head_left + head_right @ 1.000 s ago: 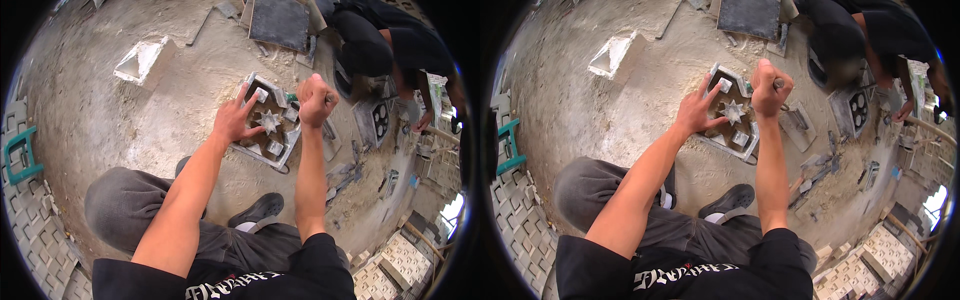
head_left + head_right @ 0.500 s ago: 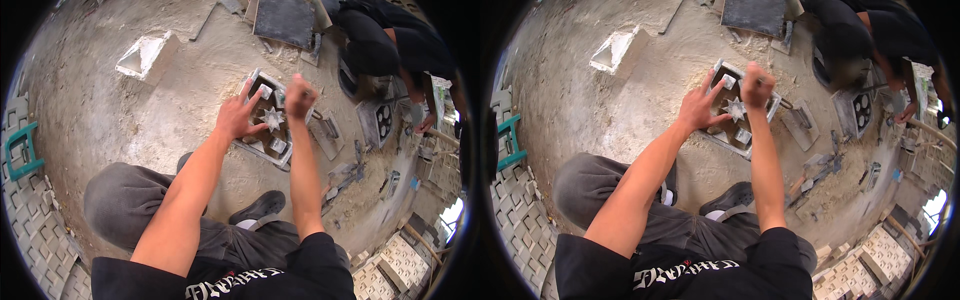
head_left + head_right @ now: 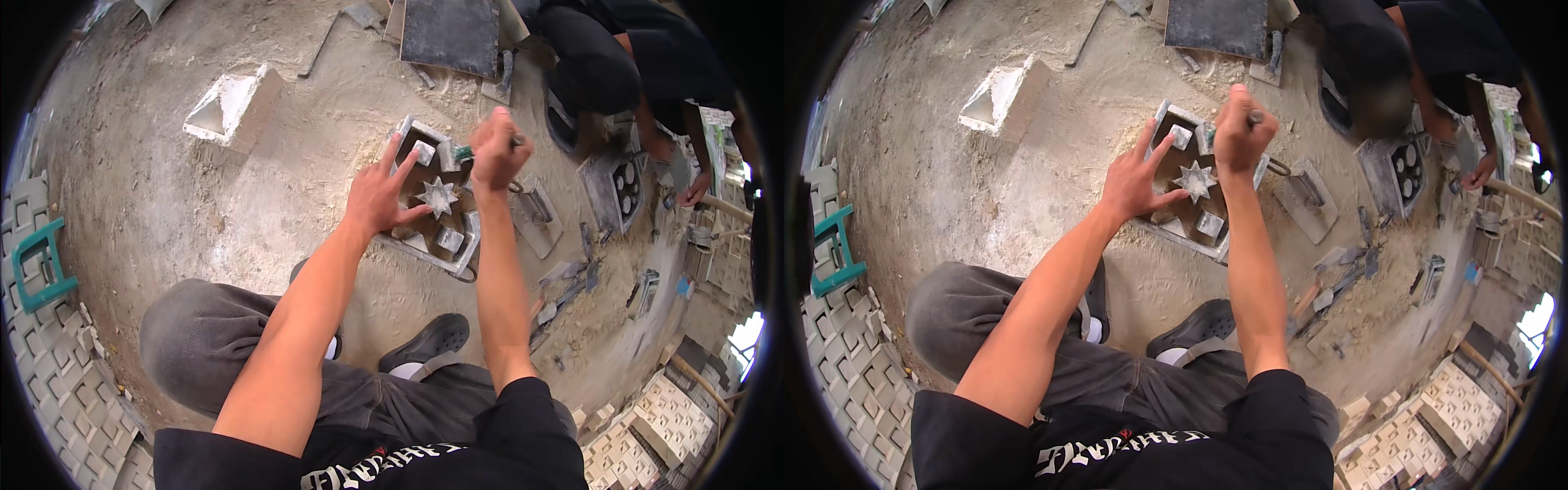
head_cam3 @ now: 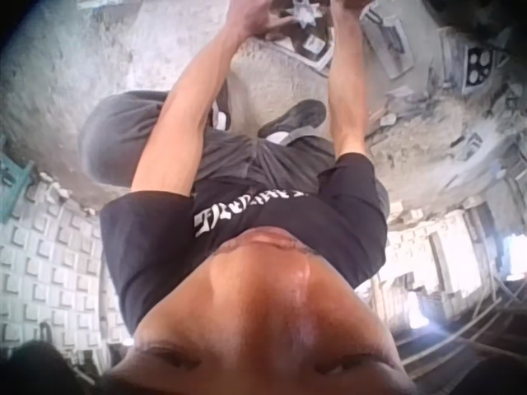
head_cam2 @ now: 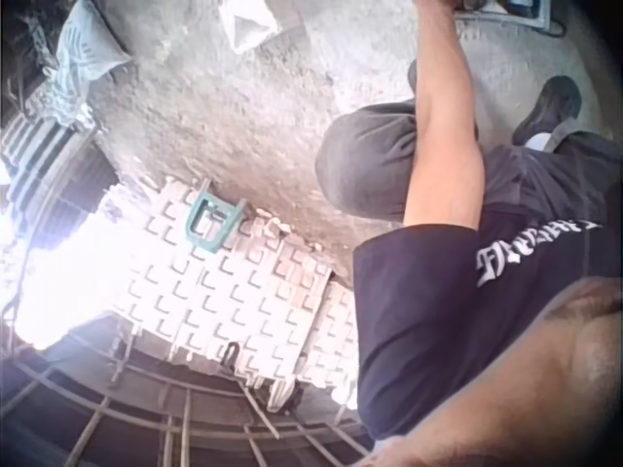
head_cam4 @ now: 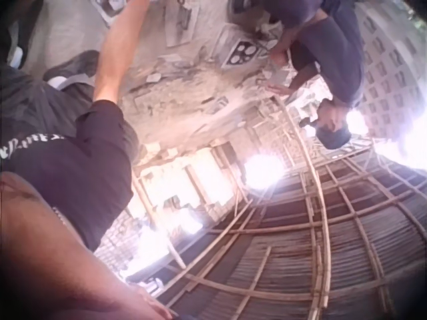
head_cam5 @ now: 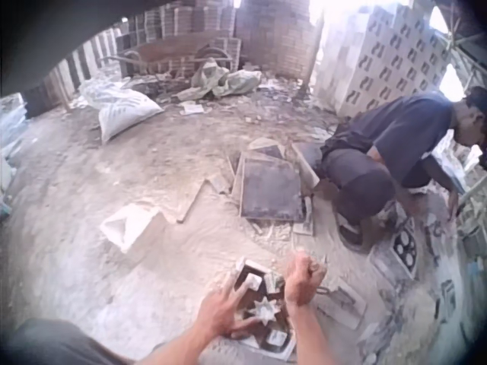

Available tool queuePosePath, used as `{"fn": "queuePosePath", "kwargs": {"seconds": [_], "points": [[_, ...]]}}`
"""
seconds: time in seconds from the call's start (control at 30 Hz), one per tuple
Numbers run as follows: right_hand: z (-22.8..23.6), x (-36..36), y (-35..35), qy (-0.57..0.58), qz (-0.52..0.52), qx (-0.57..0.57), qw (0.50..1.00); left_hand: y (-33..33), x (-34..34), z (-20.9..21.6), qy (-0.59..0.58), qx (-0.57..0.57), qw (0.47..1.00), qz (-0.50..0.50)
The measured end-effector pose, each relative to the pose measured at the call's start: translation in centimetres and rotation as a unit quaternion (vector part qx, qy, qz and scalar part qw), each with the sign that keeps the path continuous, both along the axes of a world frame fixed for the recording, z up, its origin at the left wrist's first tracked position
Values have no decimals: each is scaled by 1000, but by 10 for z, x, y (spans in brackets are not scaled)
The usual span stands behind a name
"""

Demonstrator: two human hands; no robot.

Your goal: The person places small decorative stone pieces into a star-shaped mold by hand and then brushes away excess dust or sand using a small green-handled brush.

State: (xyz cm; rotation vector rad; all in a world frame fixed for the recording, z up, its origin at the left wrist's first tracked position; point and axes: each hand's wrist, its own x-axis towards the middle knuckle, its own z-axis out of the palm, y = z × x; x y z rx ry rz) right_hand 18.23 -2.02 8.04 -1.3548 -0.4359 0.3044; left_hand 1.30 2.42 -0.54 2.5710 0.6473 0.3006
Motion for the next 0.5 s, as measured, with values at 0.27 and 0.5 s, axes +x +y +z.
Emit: {"fn": "queuePosePath", "kwargs": {"seconds": [0.27,0.5], "points": [[-40,-6,-10,-45,-11,-48,998,-5,4,2,22,-19,1000,-4],[-5,-18,-13,-14,-56,-28,998,-7,6,-3,-14,-2,1000,10]]}}
